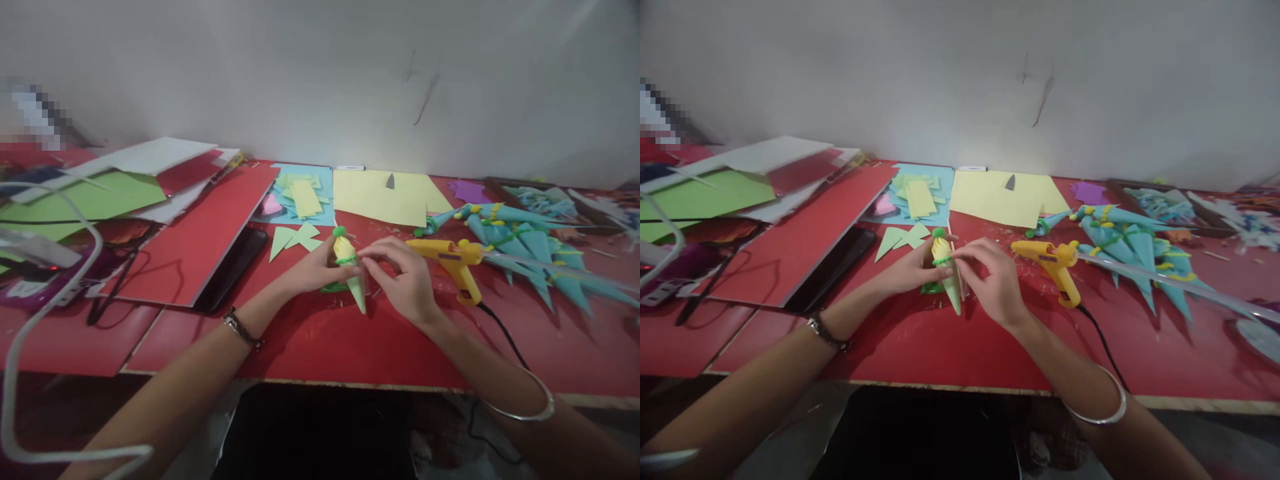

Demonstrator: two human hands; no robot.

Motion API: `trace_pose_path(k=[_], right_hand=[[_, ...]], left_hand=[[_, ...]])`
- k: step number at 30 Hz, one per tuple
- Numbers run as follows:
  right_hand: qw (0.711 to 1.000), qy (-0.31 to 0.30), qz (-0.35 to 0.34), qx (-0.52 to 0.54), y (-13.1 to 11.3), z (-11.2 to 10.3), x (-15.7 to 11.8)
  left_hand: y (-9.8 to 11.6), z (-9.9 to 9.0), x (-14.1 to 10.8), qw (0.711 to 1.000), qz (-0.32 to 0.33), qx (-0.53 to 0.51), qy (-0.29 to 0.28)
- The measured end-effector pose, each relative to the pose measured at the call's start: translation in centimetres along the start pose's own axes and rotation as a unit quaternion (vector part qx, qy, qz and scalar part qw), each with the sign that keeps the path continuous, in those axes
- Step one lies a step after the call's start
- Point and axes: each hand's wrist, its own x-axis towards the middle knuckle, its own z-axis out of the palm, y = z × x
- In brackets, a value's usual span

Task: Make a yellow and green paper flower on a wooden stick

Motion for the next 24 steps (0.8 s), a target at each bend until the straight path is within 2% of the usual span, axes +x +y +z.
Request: trace_pose_path(k=[8,16,20,24], right_hand=[[0.999,-0.018,-0.023,-0.04,-0.13,-0.08,-0.13],[0.997,-0.027,-0.042,-0.054,-0.11,-0.09,-0.28],[0.997,-0.036,-0.036,-0.06,-0.23,-0.08,-0.32],[0.999,-0.007,-0.006,-0.038,-0.45,-0.16,-0.17]], left_hand=[[-0.12,-0.12,-0.09,1.0,0.011,0.02,-0.018],[0.19,-0.08,-0.27,0.998,-0.025,0.045,-0.024],[-0.01,-0.23,-0.22,0.998,-0.021,0.05,-0.026],[-0.02,-0.19,-0.23,0.999,-0.019,0.042,-0.023]])
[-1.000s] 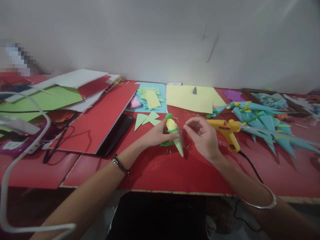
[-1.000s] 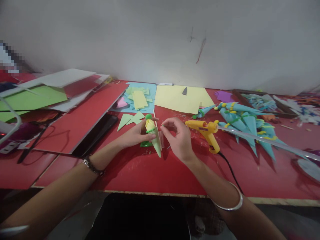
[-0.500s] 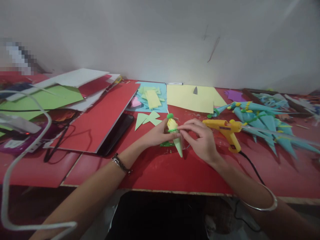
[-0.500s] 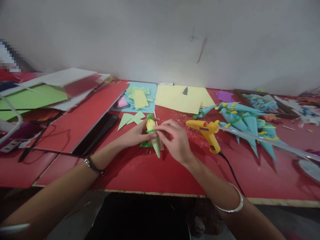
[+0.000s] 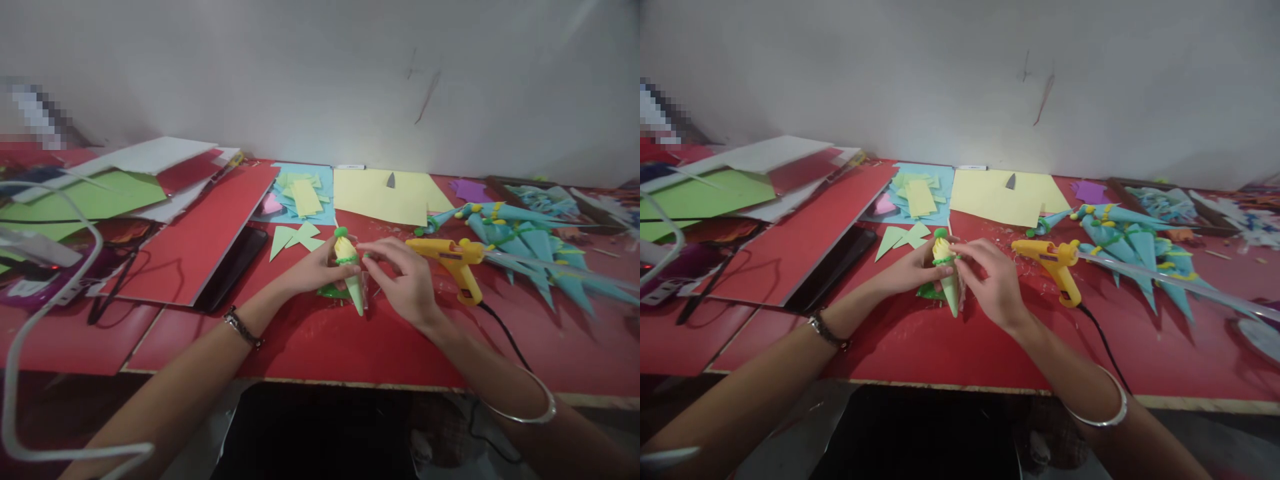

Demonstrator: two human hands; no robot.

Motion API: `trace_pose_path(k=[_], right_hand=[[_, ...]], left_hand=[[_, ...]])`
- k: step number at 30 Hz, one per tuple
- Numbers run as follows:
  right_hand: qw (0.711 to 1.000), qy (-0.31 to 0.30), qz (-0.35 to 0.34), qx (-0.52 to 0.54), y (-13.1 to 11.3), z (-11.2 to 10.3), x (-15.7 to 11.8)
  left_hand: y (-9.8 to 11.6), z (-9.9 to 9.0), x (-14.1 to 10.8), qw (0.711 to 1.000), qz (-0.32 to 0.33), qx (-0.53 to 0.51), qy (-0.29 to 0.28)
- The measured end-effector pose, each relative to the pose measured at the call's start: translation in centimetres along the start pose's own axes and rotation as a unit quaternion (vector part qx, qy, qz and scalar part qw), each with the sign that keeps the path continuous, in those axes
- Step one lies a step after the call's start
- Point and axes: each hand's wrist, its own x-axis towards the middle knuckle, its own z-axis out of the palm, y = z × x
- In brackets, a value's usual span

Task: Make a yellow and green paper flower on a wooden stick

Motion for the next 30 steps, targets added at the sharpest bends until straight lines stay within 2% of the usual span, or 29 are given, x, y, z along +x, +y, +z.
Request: trace_pose_path(k=[4,16,19,24,30], right_hand=[[0.999,0.033,0.032,0.029,0.09,-0.12,0.09],[0.993,0.04,0.078,0.081,0.27,0.2,-0.27],[0.994,0.035,0.063,0.078,0.22,0.1,-0.17],[1.0,0.003,0.026,0.017,0.22,0.0,0.13],[1.0,-0.007,0.015,0.015,0.15,0.1,0.16]], left_hand=[[0.2,0.15,-0.05,1.0,-0.006,-0.004,0.008],[0.25,0.18,-0.1,1.0,-0.003,-0.009,-0.007],[0.22,0.17,-0.08,1.0,0.001,-0.017,-0.009],[0.25,0.13,-0.09,1.0,0.006,-0.022,-0.02],[0.34,0.15,-0.16,1.0,-0.003,-0.015,-0.009]])
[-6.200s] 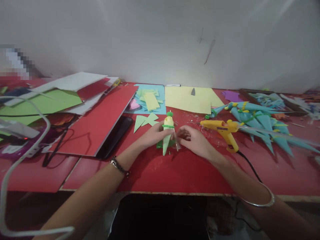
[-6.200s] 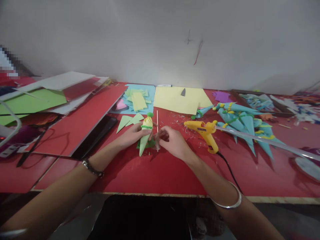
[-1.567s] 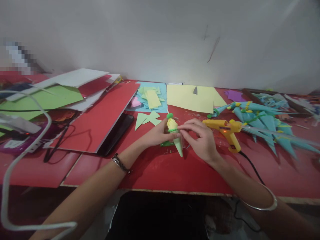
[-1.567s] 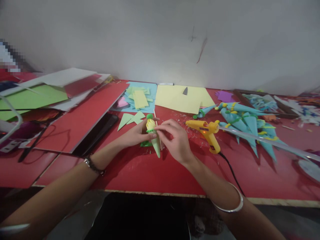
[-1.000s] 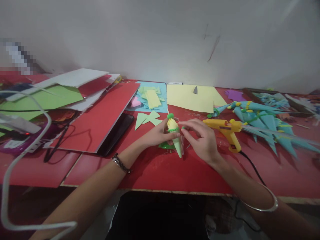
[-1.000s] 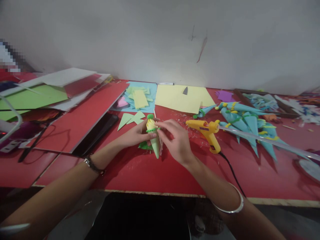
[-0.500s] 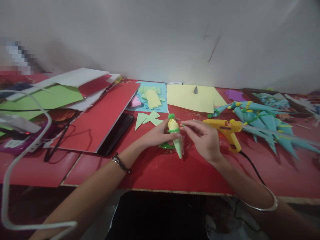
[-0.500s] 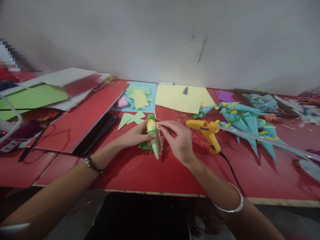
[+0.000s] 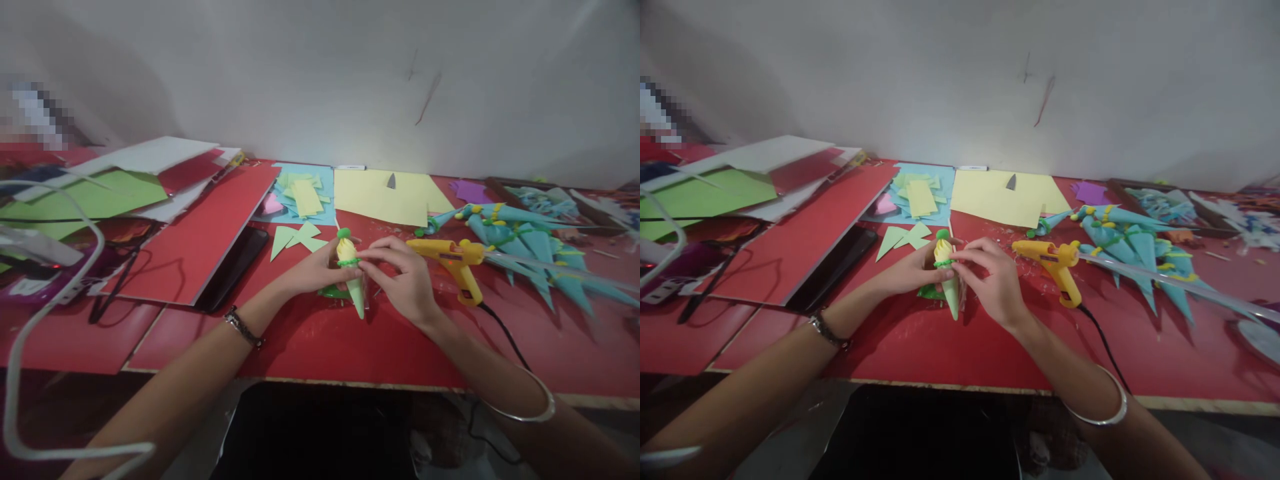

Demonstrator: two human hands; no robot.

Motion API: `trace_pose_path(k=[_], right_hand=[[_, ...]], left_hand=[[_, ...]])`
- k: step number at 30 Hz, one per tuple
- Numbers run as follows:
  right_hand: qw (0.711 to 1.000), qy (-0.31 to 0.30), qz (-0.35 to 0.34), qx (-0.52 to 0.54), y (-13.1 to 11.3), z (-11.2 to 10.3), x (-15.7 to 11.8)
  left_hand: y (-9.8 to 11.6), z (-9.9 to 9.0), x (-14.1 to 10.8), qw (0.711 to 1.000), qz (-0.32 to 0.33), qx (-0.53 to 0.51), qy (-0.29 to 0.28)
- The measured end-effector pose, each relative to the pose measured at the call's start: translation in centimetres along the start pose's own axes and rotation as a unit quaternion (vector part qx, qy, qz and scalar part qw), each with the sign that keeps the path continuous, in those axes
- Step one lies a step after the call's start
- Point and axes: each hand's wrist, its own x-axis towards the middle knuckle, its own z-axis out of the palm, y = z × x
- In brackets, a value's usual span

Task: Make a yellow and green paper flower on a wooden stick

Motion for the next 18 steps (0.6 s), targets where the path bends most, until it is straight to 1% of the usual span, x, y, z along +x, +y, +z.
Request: trace_pose_path(k=[7,13,18], right_hand=[[1.0,-0.016,0.008,0.016,0.04,-0.1,0.07],[0.998,-0.014,0.036,0.046,0.38,0.09,0.05],[0.997,-0.016,0.04,0.066,0.52,0.26,0.04]], left_hand=[[-0.22,-0.1,0.02,1.0,0.006,0.002,-0.001],[0.2,0.02,-0.05,0.999,-0.005,0.032,-0.002],[0.38,0.13,-0.11,0.999,-0.007,0.038,-0.013]])
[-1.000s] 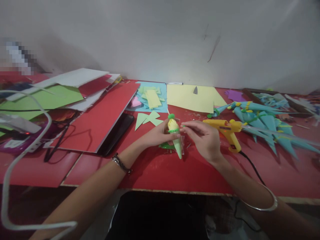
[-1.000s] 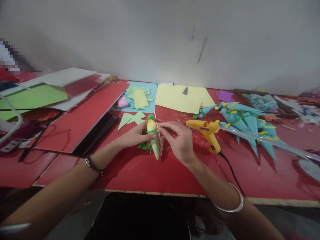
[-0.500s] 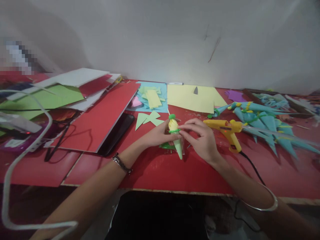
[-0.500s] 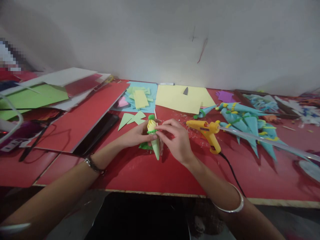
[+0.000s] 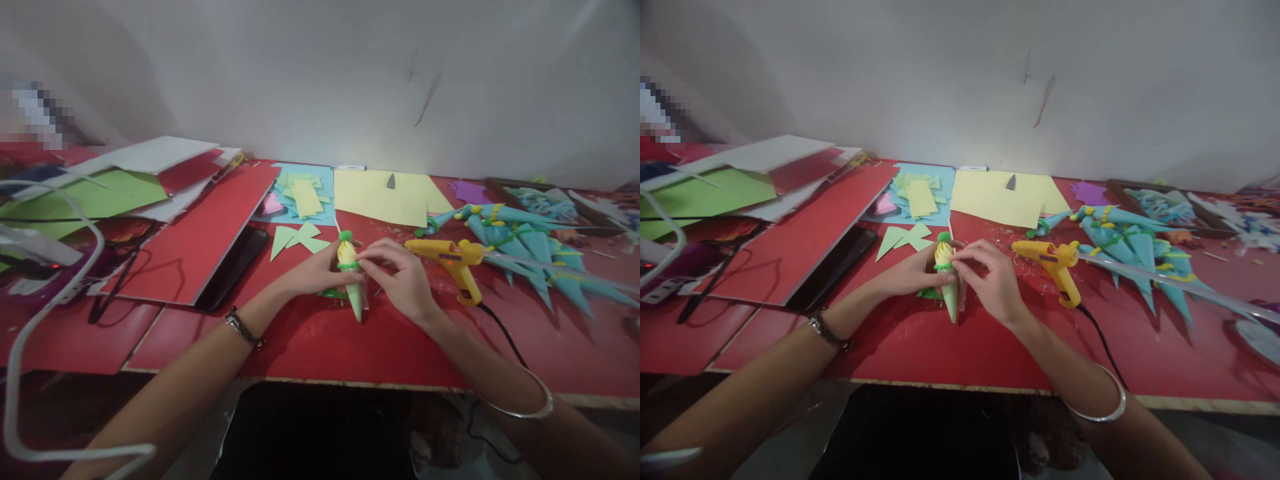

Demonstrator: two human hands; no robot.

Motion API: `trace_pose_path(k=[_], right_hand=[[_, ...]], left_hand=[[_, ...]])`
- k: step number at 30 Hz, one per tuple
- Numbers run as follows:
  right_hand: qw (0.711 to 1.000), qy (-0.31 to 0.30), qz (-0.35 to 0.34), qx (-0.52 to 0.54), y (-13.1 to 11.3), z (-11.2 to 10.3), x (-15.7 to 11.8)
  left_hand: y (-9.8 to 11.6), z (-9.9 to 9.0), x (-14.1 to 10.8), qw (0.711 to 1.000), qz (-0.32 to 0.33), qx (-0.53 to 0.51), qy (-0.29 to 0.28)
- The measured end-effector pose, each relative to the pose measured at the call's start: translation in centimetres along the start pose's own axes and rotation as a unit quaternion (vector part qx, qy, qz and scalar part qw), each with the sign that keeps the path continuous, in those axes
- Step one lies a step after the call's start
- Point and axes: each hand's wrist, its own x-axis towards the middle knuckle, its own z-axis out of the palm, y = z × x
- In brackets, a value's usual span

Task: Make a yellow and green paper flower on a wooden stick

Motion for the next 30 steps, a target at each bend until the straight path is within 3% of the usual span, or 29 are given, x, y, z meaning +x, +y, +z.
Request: trace_pose_path(k=[5,12,17,20,26,30], right_hand=[[1.0,0.0,0.012,0.023,-0.11,0.03,0.04],[0.988,0.012,0.111,0.111,-0.26,0.21,0.03],[0.963,-0.108,0.158,0.19,-0.3,0.28,-0.14],[0.957,-0.138,0.164,0.195,-0.45,0.25,-0.21],[0.947,-0.201,0.197,0.152,-0.75,-0.07,-0.19],[0.941,-0.241,0.177,0.156,-0.85,-0.15,-0.12]], left_hand=[[-0.08,-0.02,0.01,1.0,0.004,-0.007,-0.007],[-0.48,-0.32,0.03,0.999,0.028,-0.013,0.008],[-0.18,-0.39,-0.15,0.995,0.063,-0.016,0.069],[0.1,-0.41,-0.31,0.994,0.064,-0.023,0.09],[0.01,-0.57,-0.33,0.991,0.108,-0.06,0.054],[-0.14,-0.75,-0.34,0.987,0.127,-0.093,0.009]])
